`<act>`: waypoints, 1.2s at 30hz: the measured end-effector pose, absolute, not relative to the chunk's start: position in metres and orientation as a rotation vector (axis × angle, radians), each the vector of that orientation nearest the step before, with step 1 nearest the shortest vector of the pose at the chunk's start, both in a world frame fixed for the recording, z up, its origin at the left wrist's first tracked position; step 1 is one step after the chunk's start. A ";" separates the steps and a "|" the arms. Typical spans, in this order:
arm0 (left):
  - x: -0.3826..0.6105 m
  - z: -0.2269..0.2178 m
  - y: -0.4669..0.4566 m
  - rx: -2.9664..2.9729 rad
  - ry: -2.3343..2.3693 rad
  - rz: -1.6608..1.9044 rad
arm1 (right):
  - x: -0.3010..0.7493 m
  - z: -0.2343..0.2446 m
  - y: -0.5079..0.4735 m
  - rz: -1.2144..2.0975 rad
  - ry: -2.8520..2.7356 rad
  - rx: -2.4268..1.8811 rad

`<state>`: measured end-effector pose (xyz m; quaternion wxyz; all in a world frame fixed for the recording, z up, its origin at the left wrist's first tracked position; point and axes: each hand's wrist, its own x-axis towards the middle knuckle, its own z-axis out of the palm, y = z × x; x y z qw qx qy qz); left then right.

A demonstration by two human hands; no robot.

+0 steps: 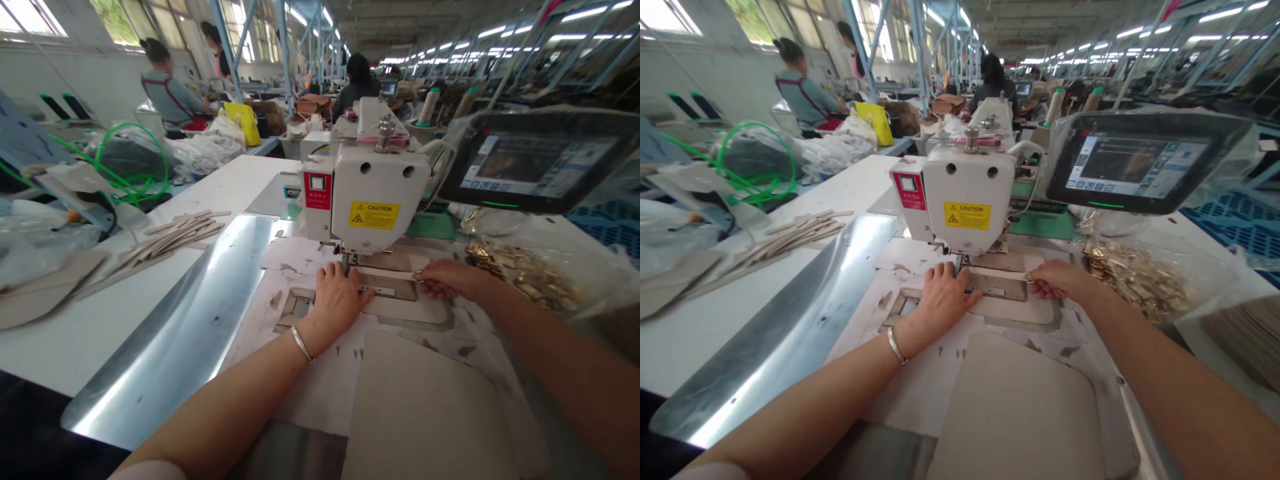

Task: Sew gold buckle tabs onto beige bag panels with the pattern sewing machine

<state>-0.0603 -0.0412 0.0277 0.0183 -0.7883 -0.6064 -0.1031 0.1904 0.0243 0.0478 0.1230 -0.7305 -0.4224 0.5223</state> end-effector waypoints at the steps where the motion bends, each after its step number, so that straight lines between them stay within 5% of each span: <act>1: -0.064 0.029 -0.041 -2.445 -1.881 -0.309 | 0.186 0.048 0.025 1.521 -1.238 -2.138; 23: -0.152 0.025 -0.037 -2.321 -1.949 -0.259 | 0.090 0.047 0.042 1.585 -1.369 -2.088; 36: -0.114 0.023 -0.030 -2.410 -1.944 -0.288 | 0.123 0.054 0.042 1.516 -1.335 -2.117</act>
